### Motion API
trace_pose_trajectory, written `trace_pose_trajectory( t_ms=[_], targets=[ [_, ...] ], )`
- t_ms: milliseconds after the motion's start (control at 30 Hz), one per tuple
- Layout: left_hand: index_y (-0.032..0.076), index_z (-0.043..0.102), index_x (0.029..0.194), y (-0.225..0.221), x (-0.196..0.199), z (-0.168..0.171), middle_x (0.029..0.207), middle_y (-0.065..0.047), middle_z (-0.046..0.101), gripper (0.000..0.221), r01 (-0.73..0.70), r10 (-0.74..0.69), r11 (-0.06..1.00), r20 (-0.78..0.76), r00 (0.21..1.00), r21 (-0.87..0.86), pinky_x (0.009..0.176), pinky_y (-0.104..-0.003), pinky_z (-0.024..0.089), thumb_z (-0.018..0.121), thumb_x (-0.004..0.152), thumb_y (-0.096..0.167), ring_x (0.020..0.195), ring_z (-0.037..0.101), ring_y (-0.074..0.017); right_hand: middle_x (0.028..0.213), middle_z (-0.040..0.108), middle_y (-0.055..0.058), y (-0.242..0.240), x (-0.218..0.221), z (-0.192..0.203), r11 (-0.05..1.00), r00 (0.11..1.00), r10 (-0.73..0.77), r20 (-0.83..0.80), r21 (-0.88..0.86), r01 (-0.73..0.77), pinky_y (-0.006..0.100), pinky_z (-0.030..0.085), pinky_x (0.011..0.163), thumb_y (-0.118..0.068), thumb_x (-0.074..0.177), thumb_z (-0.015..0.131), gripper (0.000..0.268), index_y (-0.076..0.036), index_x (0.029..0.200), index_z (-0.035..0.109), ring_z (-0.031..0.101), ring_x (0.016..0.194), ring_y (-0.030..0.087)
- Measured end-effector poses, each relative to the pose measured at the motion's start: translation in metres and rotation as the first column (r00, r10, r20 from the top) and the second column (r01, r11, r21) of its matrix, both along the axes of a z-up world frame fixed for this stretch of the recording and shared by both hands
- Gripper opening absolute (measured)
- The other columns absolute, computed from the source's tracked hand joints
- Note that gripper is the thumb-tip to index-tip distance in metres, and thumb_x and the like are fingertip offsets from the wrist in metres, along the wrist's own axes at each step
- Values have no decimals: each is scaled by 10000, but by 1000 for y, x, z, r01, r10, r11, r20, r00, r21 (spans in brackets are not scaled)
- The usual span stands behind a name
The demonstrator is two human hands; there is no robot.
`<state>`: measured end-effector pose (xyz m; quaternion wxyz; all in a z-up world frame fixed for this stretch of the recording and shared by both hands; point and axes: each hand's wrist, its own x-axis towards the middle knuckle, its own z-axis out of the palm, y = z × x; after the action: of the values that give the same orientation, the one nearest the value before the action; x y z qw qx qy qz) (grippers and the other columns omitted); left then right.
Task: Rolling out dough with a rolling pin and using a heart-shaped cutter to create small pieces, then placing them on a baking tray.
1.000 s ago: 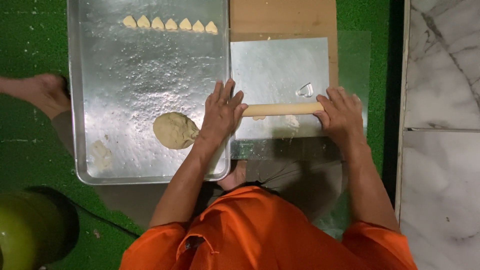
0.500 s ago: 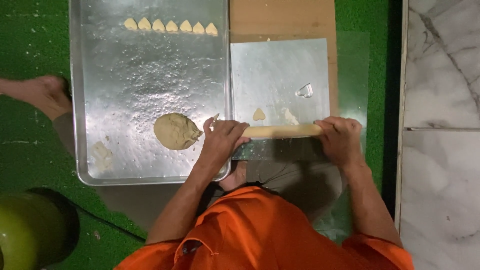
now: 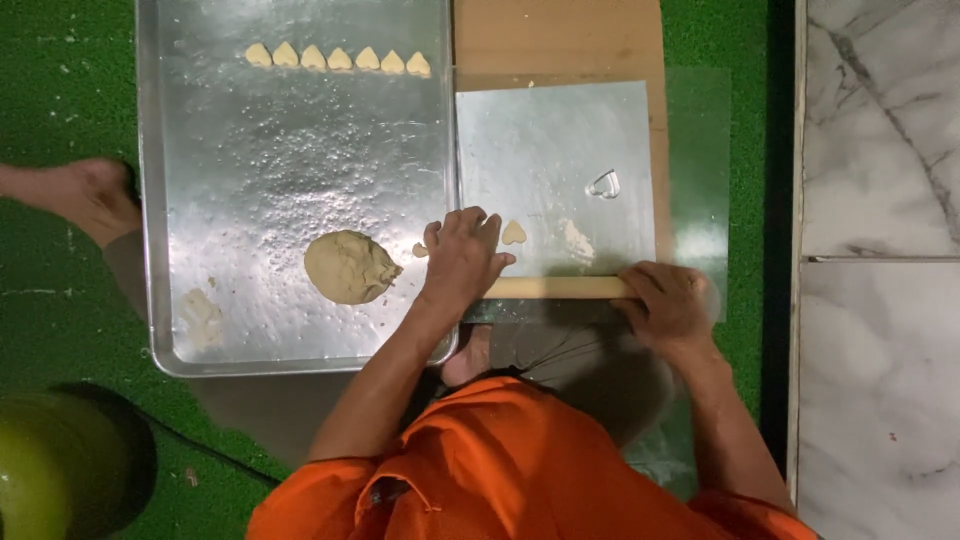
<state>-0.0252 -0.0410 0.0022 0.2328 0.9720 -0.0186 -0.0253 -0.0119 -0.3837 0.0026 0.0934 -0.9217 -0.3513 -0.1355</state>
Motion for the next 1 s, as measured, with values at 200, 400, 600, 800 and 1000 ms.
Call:
trace_pose_trajectory(
  t_ms=[200,400,600,800,1000],
  targets=[
    [74,701,1295,-12,1,15,1330,-139,538,454,1,-1,999,-3,1000,-36,1052,-645,330,790,887,254,1305,437,-369,1116,661,12,5,4,11,993,999,47,8,109,-47,380,386,921,-507,916,694,395,-208,1172,718,650,1006,225],
    [103,698,1293,-11,4,14,1341,-132,546,420,-40,29,993,-100,995,-115,1064,-626,336,789,901,220,1333,438,-360,1110,678,1,1,11,-2,992,997,57,59,111,-63,369,349,960,-562,928,655,405,-230,1150,723,654,1008,197],
    [94,608,1424,-9,13,22,1441,-148,465,557,-42,17,987,-157,987,-158,1078,-655,304,767,919,266,1381,357,-395,1156,673,17,3,9,3,993,999,21,-30,116,-17,417,370,969,-578,922,668,438,-214,1163,705,653,1046,236],
    [192,627,1426,-10,15,22,1492,-110,403,496,4,-25,995,-219,975,-99,1101,-654,288,730,947,266,1406,312,-376,1213,651,11,15,3,14,998,993,-12,-118,60,19,496,393,995,-568,877,723,498,-208,1219,697,635,1097,260],
    [167,558,1490,-10,12,28,1509,-138,393,562,-8,-20,992,-221,975,-126,1107,-652,300,715,960,267,1432,298,-391,1291,609,24,18,-2,13,999,976,-39,-214,11,42,544,372,1003,-560,853,728,533,-212,1252,665,594,1194,292]
  ],
)
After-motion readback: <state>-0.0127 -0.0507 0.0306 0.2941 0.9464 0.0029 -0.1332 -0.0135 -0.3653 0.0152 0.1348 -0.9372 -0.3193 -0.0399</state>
